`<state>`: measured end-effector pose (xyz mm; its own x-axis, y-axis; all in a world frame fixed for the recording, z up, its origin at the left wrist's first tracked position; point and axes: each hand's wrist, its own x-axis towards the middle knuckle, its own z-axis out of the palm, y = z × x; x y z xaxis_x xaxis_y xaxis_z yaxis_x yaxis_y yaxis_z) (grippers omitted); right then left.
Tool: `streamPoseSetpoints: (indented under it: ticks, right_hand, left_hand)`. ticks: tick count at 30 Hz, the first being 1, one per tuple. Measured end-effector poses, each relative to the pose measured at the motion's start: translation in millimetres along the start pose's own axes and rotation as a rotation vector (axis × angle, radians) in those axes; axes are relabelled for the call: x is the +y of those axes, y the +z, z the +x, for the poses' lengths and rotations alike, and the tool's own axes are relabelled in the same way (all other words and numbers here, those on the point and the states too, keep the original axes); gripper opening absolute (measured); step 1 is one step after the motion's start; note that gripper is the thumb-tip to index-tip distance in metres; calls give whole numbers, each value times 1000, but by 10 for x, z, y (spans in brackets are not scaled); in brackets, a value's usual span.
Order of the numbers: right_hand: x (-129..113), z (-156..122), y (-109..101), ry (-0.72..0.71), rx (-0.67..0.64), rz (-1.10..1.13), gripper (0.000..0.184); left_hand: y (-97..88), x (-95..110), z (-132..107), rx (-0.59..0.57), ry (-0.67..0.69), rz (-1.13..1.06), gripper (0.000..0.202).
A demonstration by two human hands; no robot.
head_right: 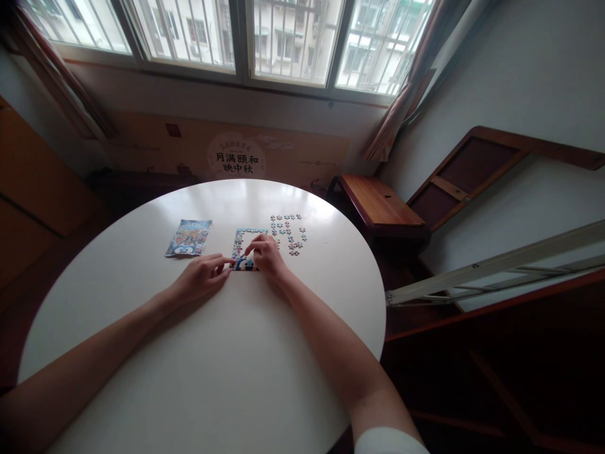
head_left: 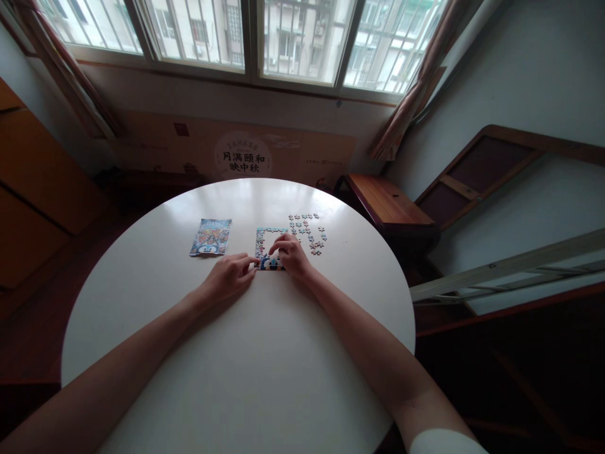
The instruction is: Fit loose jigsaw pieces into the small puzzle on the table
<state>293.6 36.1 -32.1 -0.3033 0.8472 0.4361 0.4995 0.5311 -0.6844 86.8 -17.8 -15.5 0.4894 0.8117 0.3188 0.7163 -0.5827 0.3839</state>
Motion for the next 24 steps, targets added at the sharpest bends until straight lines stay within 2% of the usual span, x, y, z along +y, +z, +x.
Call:
streamPoseSetpoints:
  ticks: [7, 24]
  right_hand:
    - [-40, -34, 6, -37, -96, -114, 43]
    - [-2, -18, 34, -29, -86, -96, 45]
  left_hand:
    - [-3, 2, -1, 6, -1, 9, 28]
    - [11, -17, 4, 10, 3, 8, 28]
